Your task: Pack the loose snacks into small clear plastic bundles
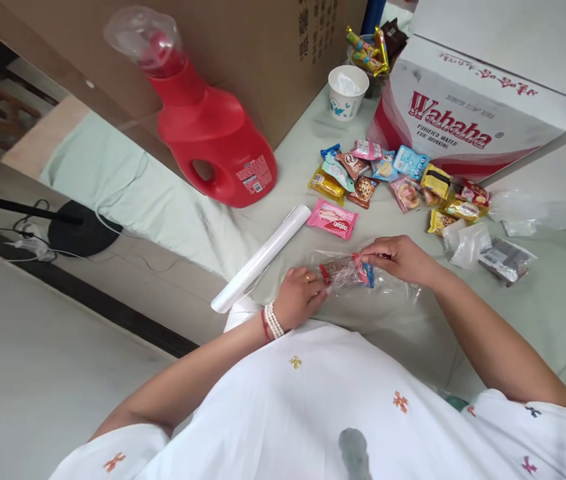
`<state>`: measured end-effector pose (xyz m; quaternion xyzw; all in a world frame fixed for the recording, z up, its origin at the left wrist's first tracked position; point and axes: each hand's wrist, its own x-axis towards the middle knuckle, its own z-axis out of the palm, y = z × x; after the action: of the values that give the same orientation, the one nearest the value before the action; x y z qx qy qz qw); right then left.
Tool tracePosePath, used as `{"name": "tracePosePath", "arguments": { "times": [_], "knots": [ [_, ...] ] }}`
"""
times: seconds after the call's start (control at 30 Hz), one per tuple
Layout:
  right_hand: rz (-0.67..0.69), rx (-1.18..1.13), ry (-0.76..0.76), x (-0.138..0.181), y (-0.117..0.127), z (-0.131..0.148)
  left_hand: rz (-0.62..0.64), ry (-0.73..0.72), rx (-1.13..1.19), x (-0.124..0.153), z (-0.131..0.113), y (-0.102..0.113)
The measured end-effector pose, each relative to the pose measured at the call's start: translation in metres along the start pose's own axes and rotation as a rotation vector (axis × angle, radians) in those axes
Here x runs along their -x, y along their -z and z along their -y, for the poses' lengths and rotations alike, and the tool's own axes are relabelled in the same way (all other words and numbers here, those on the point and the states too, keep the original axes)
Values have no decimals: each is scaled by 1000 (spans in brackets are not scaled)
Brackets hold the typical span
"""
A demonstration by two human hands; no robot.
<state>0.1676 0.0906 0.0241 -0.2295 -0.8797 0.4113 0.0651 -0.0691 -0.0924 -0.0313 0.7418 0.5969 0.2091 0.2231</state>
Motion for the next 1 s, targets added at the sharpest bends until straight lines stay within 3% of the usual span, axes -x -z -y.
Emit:
{"name": "tracePosePath", "arguments": {
  "times": [0.1,0.27,0.37,0.47,0.53,0.6,0.67,0.83,0.9,1.0],
  "knots": [
    [29,-12,-20,-1,-4,-12,-88,182,57,8,11,0],
    [38,252,-98,1,-17,-20,-222,325,-188,19,22,0],
    [46,354,-112,-1,-15,-11,-477,248,-245,17,17,6],
    [81,408,-146,-10,-8,-1,-605,-21,-246,14,5,15],
    [141,457,-208,-18,-5,3,-478,-277,-254,9,-2,17],
    [206,490,-264,-24,-3,3,-274,-411,-261,1,-7,15],
    [249,497,-306,-28,-2,0,-142,-343,-252,-11,-7,8],
    [239,454,-344,-35,3,-3,-140,111,-184,-31,8,-6],
    [220,403,-358,-40,3,0,-112,167,-156,-34,13,-9],
    [263,248,-438,-48,-2,2,-83,127,-92,-34,17,-13]
  ]
}}
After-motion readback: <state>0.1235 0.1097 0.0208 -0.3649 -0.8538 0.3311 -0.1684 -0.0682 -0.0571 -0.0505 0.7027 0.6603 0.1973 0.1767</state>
